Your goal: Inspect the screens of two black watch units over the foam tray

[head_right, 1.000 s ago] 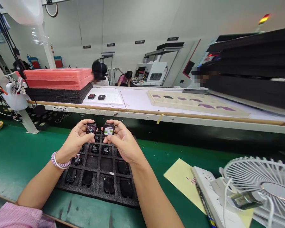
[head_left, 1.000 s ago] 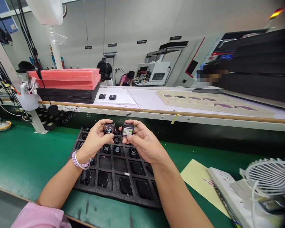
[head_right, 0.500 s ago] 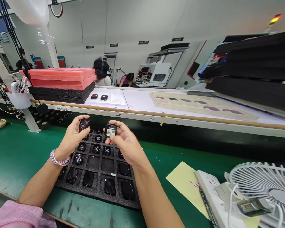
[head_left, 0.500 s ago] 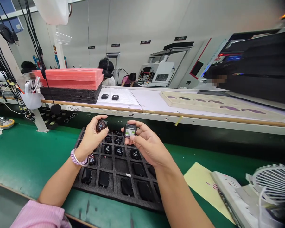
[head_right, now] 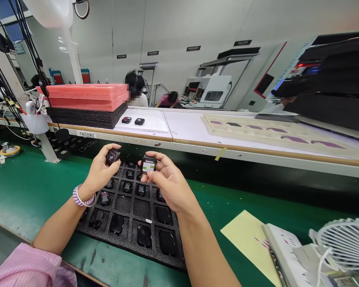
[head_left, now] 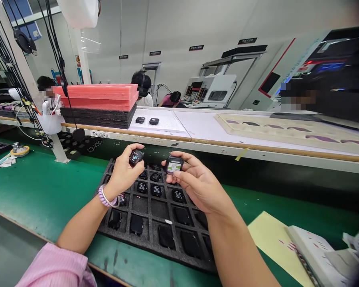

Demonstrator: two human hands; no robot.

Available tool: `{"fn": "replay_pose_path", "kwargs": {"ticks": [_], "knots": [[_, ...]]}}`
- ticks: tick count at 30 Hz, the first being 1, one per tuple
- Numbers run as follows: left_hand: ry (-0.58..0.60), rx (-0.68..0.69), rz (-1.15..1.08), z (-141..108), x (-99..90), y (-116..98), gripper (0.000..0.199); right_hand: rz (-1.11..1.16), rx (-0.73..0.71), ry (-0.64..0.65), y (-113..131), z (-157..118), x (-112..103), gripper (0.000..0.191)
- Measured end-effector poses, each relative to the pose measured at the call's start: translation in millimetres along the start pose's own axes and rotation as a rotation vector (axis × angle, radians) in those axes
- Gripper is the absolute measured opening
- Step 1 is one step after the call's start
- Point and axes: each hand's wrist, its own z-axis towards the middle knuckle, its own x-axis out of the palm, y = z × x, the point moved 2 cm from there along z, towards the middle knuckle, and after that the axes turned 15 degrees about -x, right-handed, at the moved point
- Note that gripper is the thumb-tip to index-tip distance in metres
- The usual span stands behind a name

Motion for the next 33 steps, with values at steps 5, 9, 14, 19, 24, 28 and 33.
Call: {"fn": "replay_pose_path", "kwargs": {"ticks": [5, 9, 14, 19, 24, 28, 33], "knots": [[-0.002, -0.005, -0.031, -0.3, 1.0, 0.7, 0.038, -0.004, 0.000, -0.002, -0.4, -0.1, 0.2, 0.052], [-0.003, 0.010, -0.004, -0.3, 1.3, 0.7, 0.038, -0.002, 0.017, -0.008, -0.2, -0.3, 0.5, 0.052], [0.005, 0.008, -0.016, -0.8, 1.2, 1.5, 0.039, 0.004, 0.032, -0.014, 0.9, -0.4, 0.8, 0.052], [0.012, -0.008, -0.035, -0.8, 1.5, 1.2, 0.039, 0.001, 0.027, -0.018, 1.2, -1.1, 1.3, 0.053], [0.015, -0.010, -0.006, -0.3, 1.2, 0.4, 0.039, 0.001, 0.025, -0.015, 0.8, -0.8, 1.6, 0.052], [0.039, -0.013, -0.053, 0.6, 1.8, 0.9, 0.039, -0.004, 0.021, -0.015, 0.7, -0.5, 2.0, 0.051], [0.017, -0.020, -0.013, 0.9, 0.1, 0.7, 0.038, -0.014, 0.014, -0.004, 0.3, -0.8, 1.9, 0.050]]}}
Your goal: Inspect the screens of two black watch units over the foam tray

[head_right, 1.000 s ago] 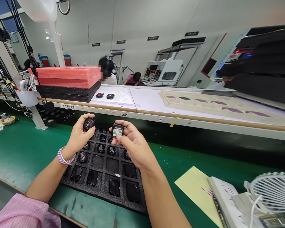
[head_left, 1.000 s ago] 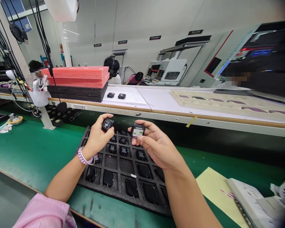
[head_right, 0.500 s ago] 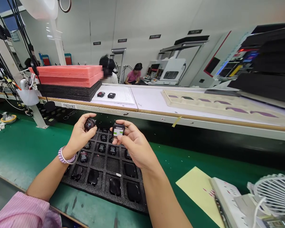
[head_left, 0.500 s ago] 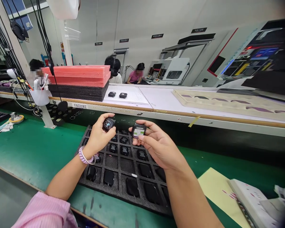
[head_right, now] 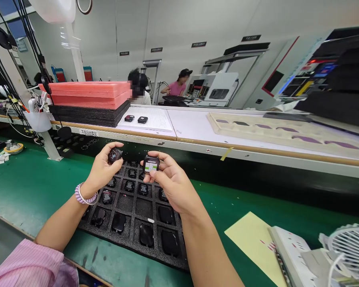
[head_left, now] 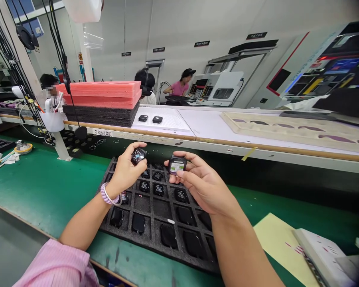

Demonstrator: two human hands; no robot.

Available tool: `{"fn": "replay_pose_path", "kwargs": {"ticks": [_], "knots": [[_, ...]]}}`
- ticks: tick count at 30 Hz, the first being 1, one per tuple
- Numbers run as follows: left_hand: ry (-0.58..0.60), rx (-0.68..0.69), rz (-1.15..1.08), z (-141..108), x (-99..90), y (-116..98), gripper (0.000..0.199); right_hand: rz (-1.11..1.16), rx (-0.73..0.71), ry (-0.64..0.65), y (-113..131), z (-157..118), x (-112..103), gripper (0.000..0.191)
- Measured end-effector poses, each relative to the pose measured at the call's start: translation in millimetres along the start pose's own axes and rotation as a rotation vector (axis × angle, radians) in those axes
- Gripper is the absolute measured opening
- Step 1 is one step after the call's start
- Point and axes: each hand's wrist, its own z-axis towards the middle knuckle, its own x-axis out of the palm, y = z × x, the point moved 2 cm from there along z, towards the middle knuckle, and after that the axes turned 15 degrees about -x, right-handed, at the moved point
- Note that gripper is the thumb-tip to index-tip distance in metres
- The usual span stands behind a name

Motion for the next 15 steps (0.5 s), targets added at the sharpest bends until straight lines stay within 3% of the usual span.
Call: {"fn": "replay_pose_path", "kwargs": {"ticks": [15], "knots": [[-0.002, -0.055, -0.081, 6.3, -3.3, 5.9, 0.039, -0.011, 0.028, -0.011, -4.8, 0.8, -5.3, 0.054]]}}
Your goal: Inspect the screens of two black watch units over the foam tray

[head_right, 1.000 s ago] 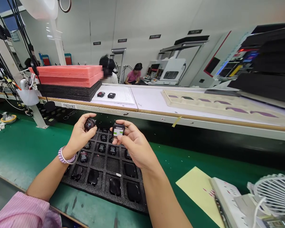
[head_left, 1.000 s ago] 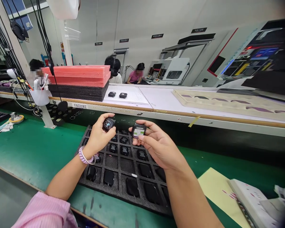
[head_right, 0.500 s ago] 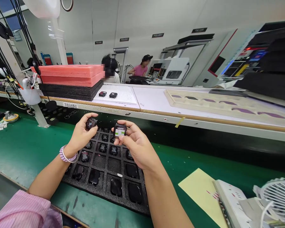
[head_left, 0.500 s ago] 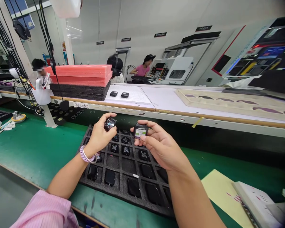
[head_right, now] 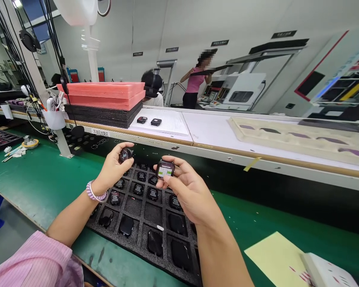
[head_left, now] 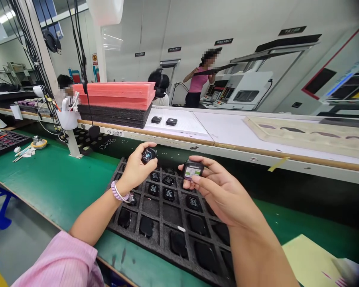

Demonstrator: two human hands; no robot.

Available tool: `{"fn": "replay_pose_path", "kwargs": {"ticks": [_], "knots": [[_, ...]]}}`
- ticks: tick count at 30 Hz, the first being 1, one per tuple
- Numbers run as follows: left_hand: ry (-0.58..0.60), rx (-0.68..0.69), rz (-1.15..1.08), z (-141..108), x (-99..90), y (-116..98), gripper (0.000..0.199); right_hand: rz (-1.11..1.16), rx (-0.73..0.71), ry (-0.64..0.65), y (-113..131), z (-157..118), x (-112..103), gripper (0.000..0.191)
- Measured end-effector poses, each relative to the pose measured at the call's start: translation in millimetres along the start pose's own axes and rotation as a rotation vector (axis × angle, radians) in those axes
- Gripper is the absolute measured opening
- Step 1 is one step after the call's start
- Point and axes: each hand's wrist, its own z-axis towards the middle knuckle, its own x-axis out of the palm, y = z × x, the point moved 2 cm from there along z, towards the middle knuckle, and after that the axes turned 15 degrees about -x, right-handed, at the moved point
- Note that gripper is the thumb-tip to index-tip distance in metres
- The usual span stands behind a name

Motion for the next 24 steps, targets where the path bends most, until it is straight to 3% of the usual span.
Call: {"fn": "replay_pose_path", "kwargs": {"ticks": [5, 11, 17, 24], "knots": [[0.113, -0.177, -0.287, 9.1, 0.3, 5.4, 0.058, 0.118, 0.058, -0.067, -1.9, 4.1, -2.7, 0.056], [0.213, -0.335, -0.575, 9.3, -1.6, 0.1, 0.055, 0.324, 0.189, -0.156, -3.8, 10.6, -6.1, 0.049], [0.209, -0.254, -0.533, 8.8, -8.4, -2.9, 0.051, 0.320, 0.148, -0.185, -8.2, 12.8, -6.5, 0.049], [0.155, -0.132, -0.410, 7.8, -13.8, -7.1, 0.047, 0.234, 0.107, -0.127, -5.8, 8.5, 1.0, 0.056]]}}
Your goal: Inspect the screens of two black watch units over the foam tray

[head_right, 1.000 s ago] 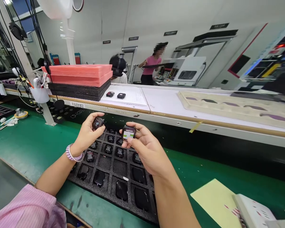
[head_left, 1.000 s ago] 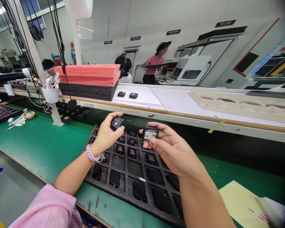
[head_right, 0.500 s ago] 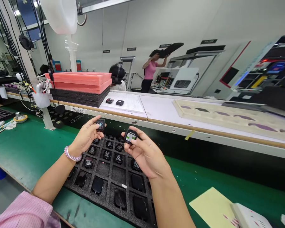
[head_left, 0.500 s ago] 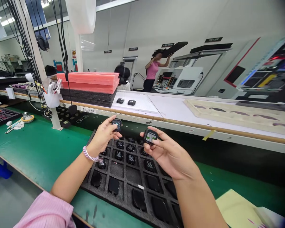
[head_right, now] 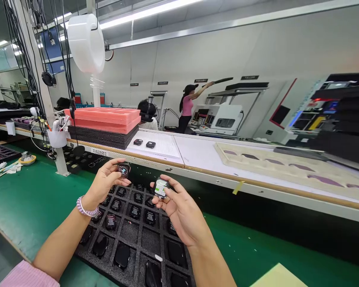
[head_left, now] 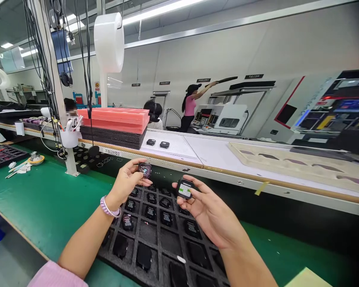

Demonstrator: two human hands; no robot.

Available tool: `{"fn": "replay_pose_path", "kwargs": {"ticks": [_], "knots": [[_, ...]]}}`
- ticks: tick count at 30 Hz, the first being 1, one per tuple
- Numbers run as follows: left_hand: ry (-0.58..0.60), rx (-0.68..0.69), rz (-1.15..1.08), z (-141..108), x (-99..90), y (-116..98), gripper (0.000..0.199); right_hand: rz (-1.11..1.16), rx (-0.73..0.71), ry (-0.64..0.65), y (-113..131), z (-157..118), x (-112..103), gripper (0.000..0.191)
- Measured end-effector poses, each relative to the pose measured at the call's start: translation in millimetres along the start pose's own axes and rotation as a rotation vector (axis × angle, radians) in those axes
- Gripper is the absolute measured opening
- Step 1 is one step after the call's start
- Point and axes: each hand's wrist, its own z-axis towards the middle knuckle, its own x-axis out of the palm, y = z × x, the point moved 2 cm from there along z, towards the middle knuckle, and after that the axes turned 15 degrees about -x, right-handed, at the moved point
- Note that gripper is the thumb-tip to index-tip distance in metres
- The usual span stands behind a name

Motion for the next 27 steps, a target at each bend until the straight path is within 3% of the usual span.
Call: {"fn": "replay_pose_path", "kwargs": {"ticks": [12, 19, 27], "knots": [[0.026, 0.062, 0.078, -4.1, -0.9, -3.4, 0.058, -0.057, -0.020, 0.071, -1.4, -2.5, -1.3, 0.049], [-0.142, 0.176, 0.248, 0.5, -5.9, 1.1, 0.040, -0.083, -0.036, 0.041, -0.3, -4.1, 1.7, 0.059], [-0.195, 0.179, 0.384, -2.3, -6.2, 3.1, 0.045, -0.085, -0.019, 0.037, 1.2, -4.8, 4.2, 0.065]]}}
